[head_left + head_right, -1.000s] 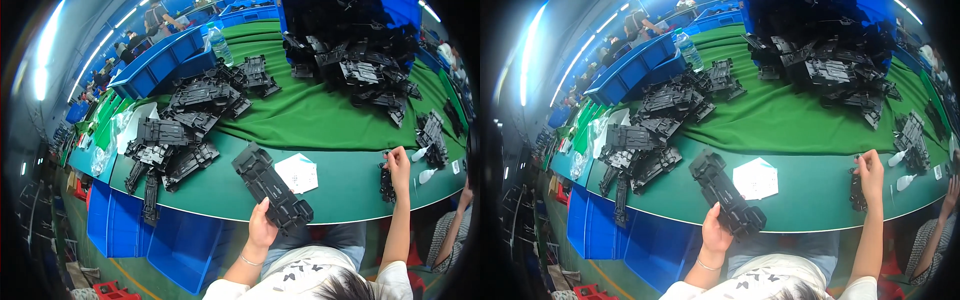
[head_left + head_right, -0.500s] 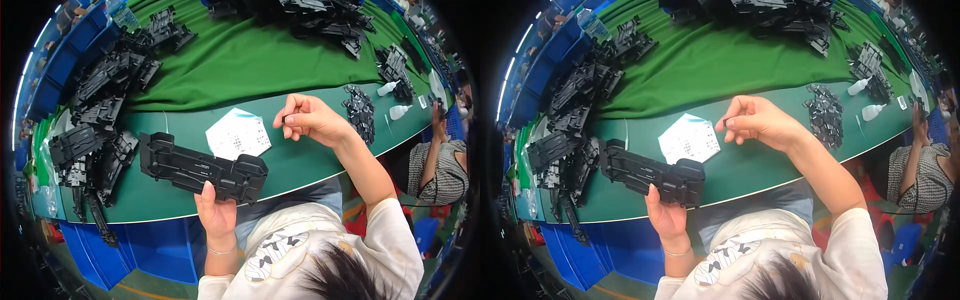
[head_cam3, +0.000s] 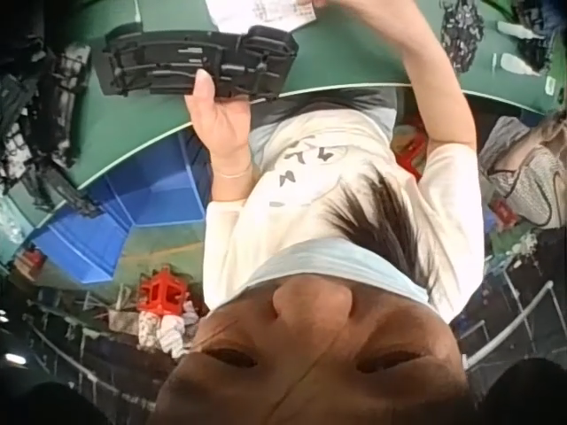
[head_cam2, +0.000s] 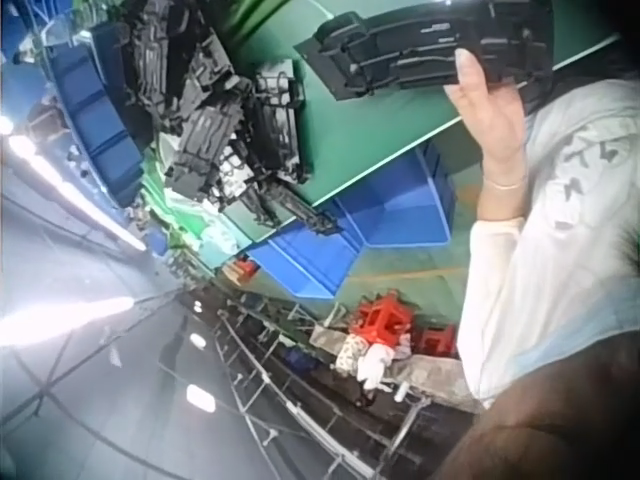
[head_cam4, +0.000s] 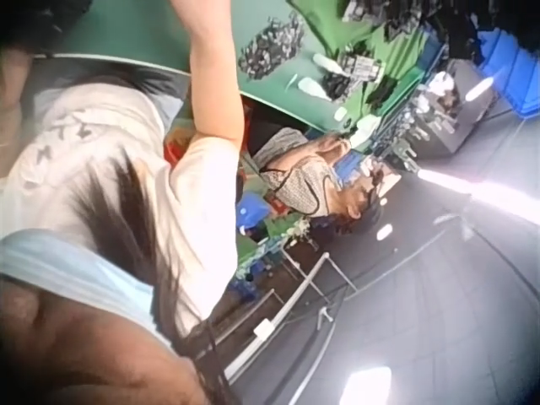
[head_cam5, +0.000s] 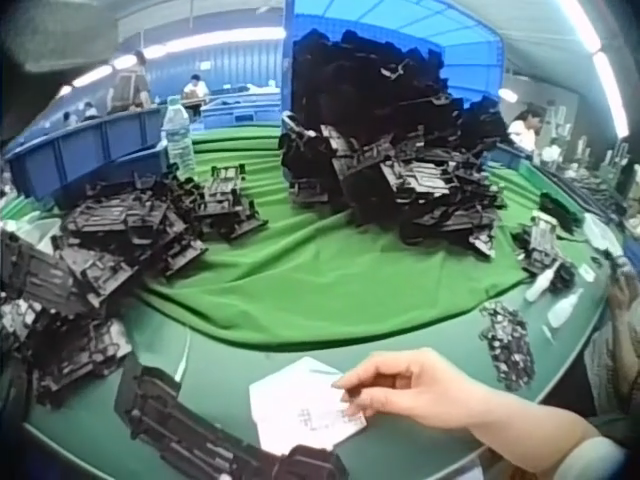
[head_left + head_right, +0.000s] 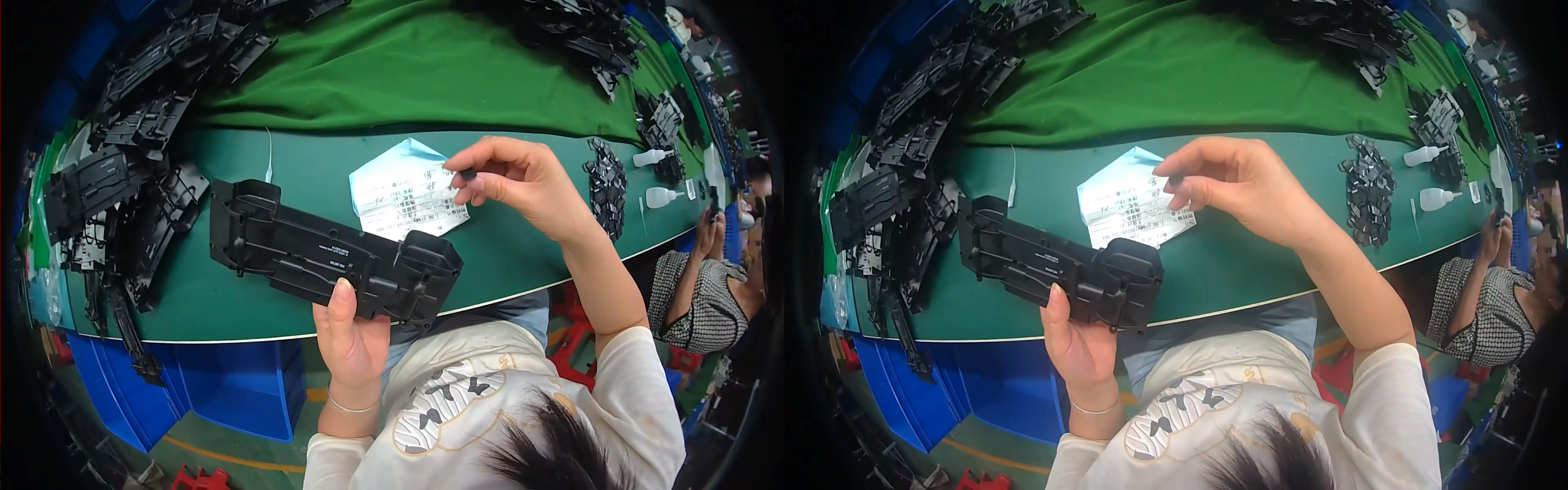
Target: Assembling plastic components onto toy car chassis on a factory assembly line.
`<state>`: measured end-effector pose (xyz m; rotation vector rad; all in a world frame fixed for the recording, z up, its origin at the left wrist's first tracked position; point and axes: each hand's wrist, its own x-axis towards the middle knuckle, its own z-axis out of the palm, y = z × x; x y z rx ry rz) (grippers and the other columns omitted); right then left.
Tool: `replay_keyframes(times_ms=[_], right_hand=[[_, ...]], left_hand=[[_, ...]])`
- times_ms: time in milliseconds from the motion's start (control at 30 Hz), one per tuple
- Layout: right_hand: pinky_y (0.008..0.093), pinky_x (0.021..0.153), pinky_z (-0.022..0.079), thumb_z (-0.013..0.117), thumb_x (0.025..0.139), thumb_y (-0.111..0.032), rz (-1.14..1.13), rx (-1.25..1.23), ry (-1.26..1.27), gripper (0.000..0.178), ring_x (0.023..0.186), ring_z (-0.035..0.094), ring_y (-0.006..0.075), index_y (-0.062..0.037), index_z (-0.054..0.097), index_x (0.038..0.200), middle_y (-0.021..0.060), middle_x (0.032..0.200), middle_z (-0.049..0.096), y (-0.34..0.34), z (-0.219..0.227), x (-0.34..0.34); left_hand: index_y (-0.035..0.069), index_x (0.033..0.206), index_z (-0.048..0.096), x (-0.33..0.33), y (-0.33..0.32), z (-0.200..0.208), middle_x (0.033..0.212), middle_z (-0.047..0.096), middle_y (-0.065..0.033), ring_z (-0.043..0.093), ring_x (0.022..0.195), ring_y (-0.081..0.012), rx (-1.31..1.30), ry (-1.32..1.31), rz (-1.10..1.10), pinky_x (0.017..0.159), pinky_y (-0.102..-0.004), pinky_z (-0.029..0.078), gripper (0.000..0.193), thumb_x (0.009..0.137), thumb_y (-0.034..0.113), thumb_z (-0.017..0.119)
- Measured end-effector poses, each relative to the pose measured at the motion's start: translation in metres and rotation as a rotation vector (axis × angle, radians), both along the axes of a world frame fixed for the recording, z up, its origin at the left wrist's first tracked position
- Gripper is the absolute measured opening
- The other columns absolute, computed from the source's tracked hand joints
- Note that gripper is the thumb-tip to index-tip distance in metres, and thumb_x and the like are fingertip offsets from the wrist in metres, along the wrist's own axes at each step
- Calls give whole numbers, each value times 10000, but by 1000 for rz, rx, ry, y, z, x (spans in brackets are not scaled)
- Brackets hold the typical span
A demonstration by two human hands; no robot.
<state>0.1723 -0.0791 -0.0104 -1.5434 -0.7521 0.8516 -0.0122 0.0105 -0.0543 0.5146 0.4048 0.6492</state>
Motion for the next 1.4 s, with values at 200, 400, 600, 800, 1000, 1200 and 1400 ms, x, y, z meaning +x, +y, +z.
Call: replay_keyframes(times_ms=[200, 400, 600, 800, 1000, 1200, 1400], right_hand=[[207, 612, 426, 497, 757, -36, 34, -23, -28, 152, 704, 545, 103, 30, 543, 886, 70, 809, 569, 1, 1, 3], [206, 631, 433, 491, 723, 26, -8, -2, 4, 130, 705, 545, 99, 36, 538, 843, 59, 799, 555, 3, -3, 1], [198, 621, 430, 530, 695, 39, -23, -96, -226, 111, 665, 525, 101, 23, 543, 804, 45, 775, 534, 5, -3, -3], [216, 536, 391, 556, 648, 46, 12, -97, -691, 117, 603, 489, 114, -3, 545, 753, 40, 701, 516, 11, -4, -7], [222, 514, 386, 557, 655, 39, 53, -123, -807, 105, 605, 498, 135, -1, 537, 750, 50, 670, 508, 16, -7, -10], [239, 509, 393, 560, 647, 38, 74, -139, -945, 109, 610, 511, 166, -11, 542, 743, 55, 670, 504, 17, -9, -8], [251, 501, 386, 558, 634, 48, 96, -73, -973, 118, 599, 503, 183, -14, 538, 733, 63, 667, 486, 21, -9, -10]], left_hand=[[41, 1141, 348, -1, -5, 6, 1050, 455, -85, 464, 948, -190, 78, 64, 36, 788, -349, 404, 340, 824, 158, 383], [46, 1145, 345, -4, -11, 8, 1057, 442, -85, 457, 951, -195, 189, 158, 32, 786, -351, 403, 362, 802, 132, 423], [46, 1117, 375, -5, -13, 1, 1036, 457, -87, 467, 932, -188, 208, 174, 66, 774, -339, 411, 345, 791, 124, 455], [38, 1104, 388, -2, -12, 5, 1016, 468, -84, 476, 915, -184, 211, 197, 73, 776, -334, 413, 336, 789, 129, 464], [36, 1093, 395, -1, -13, 3, 1012, 468, -80, 477, 913, -175, 251, 216, 90, 778, -325, 415, 324, 788, 120, 465], [38, 1081, 405, 2, -14, 3, 1006, 470, -75, 480, 906, -168, 278, 234, 89, 775, -316, 416, 309, 787, 112, 466], [33, 1083, 402, -1, -13, 2, 1008, 469, -76, 479, 905, -164, 310, 251, 92, 778, -314, 415, 309, 788, 109, 460]])
